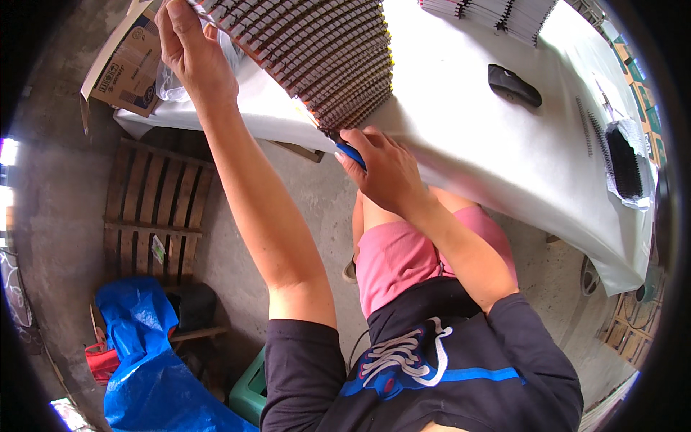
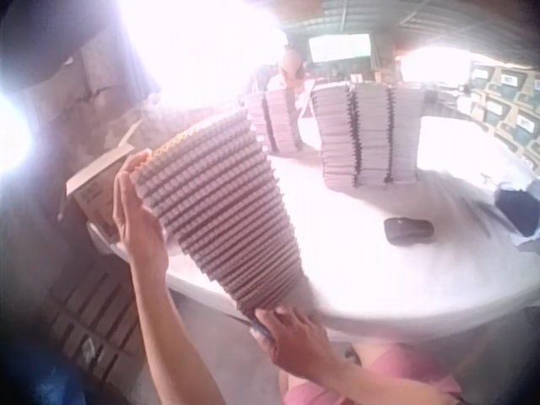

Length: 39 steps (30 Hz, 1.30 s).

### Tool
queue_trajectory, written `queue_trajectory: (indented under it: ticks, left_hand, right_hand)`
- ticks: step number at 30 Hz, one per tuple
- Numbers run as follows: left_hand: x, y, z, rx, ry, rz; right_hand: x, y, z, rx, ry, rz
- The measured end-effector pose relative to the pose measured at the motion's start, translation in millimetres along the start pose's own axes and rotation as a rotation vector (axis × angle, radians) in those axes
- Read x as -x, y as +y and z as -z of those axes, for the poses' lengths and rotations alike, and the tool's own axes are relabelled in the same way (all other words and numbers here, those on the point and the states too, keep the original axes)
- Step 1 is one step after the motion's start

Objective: The person trims the excess spiral coil from a stack of notebooks using wire cutters and then places stacks of completed notebooks into a cardboard shipping box.

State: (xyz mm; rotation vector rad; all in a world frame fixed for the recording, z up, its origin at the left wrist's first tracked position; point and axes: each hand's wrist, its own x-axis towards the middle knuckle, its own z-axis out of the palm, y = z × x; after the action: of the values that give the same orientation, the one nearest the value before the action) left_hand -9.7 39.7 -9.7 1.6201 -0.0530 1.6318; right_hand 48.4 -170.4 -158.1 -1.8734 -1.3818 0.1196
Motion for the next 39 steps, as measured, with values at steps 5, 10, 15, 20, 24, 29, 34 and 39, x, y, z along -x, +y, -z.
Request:
queue_trajectory:
  ticks: [5, 10, 15, 20, 24, 29, 34, 39]
  left_hand:
    - [-1.1, -1.5, -2.3, -0.027, 0.02, -0.009]
    - [-1.3, 0.3, 0.9, 0.026, 0.017, 0.026]
    - [-3.3, -2.4, 1.1, 0.037, 0.01, 0.024]
    - [-2.2, -2.0, 3.2, -0.039, 0.025, 0.055]
    - [-4.3, -4.4, 2.4, 0.007, 0.01, 0.005]
    - [-2.8, -4.0, 0.4, 0.009, 0.03, 0.003]
    - [-1.2, 0.9, -1.0, -0.001, 0.001, 0.011]
    - [-0.9, -2.3, 1.9, 0.0, 0.036, 0.051]
  right_hand:
    - [-9.5, 3.2, 10.6, -0.601, -0.352, -0.376]
    - [8.7, -5.9, 13.8, 0.146, 0.086, -0.01]
    - [12.2, 2.7, 11.0, 0.298, 0.133, 0.064]
    - [7.9, 6.0, 4.4, 0.296, 0.148, 0.085]
    - [4.7, 6.4, 4.8, 0.271, 0.096, 0.063]
    - [5.0, 6.3, 4.3, 0.198, 0.068, 0.054]
    - [5.9, 4.8, 3.7, 0.151, 0.08, 0.04]
    - [-19.8, -0.3, 31.4, -0.615, -0.51, -0.448]
